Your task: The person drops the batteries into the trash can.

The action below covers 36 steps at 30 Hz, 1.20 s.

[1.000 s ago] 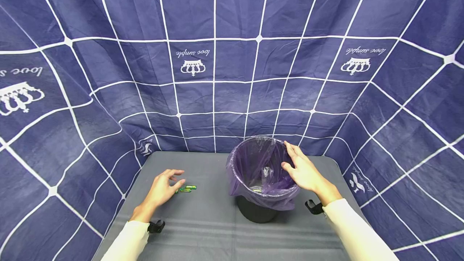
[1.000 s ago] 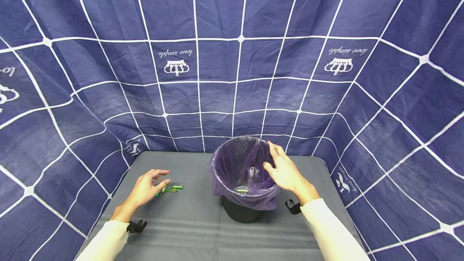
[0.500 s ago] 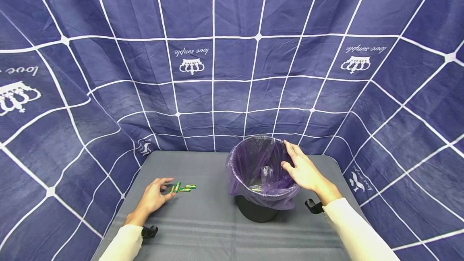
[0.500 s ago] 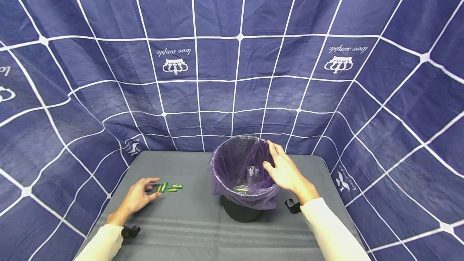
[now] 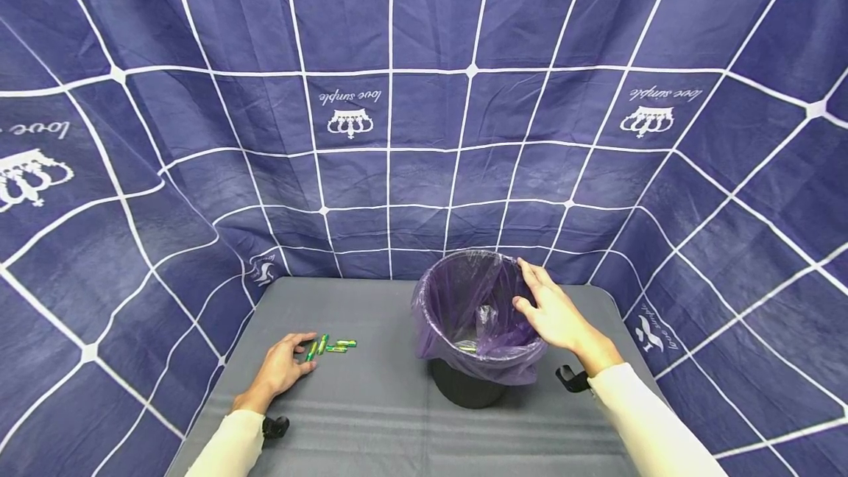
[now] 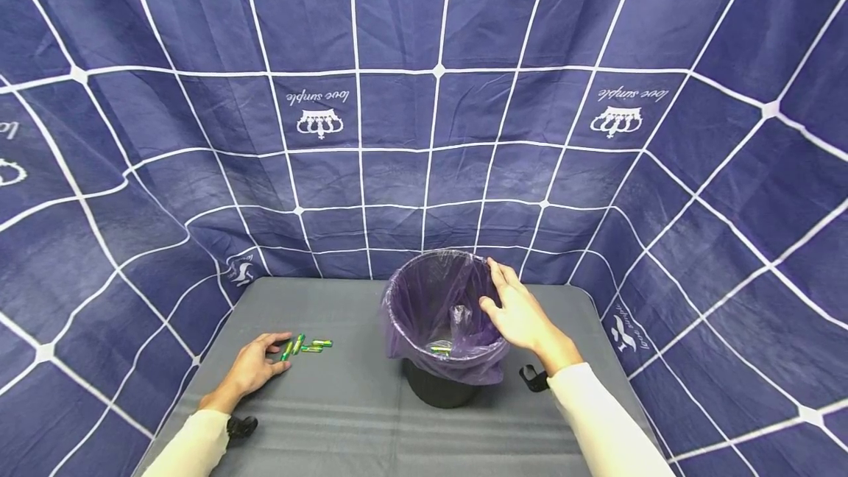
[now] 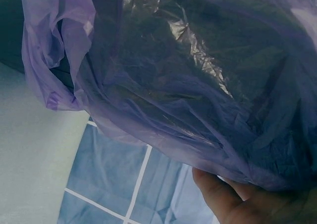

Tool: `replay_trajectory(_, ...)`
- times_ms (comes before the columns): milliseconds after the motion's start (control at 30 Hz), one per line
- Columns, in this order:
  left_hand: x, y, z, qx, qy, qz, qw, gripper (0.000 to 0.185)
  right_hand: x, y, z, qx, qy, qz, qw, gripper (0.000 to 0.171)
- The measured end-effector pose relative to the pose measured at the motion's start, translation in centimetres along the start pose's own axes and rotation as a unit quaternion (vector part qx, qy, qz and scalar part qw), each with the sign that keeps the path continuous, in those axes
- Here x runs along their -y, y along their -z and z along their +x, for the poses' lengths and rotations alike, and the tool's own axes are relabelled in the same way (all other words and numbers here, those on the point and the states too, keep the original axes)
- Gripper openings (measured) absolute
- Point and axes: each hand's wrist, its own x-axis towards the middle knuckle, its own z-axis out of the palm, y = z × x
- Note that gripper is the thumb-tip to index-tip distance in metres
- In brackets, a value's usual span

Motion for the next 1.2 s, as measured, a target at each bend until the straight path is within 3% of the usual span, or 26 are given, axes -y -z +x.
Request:
replay_trajectory(233, 0.0, -0.4, 0.0, -0.004, 0.012, -0.026, 0.9996, 0.058, 0.1, 0.0, 0.0, -0.002, 0.002, 0.004, 1.000, 0.078)
replay_trajectory(400, 0.4, -0.8, 0.1, -0.018, 0.003, -0.029, 0.9994, 0.051, 0.1, 0.1, -0.1, -0.002, -0.001, 0.004, 1.000, 0.078)
replay_trajectory(700, 2.2, -1.5, 0.0, -0.077, -0.080, -0.044, 0.9928, 0.047, 0.1, -0.1, -0.1, -0.002, -0.003, 0.008, 1.000, 0.078)
replay_trajectory(800, 2.0, -1.3, -0.1, -0.069, -0.074, -0.029, 0.9944, 0.048, 0.1, -0.1, -0.1, -0.001, -0.004, 0.007, 1.000, 0.078)
replay_trajectory(933, 1.3, -0.8, -0.1, -0.034, -0.042, -0.004, 0.9985, 0.050, 0.1, -0.1, -0.1, -0.001, -0.006, 0.007, 1.000, 0.078)
replay_trajectory(1200, 1.0, -0.3, -0.3, -0.008, -0.026, -0.016, 0.9995, 0.052, 0.2, 0.0, 0.0, -0.002, -0.007, 0.006, 1.000, 0.077)
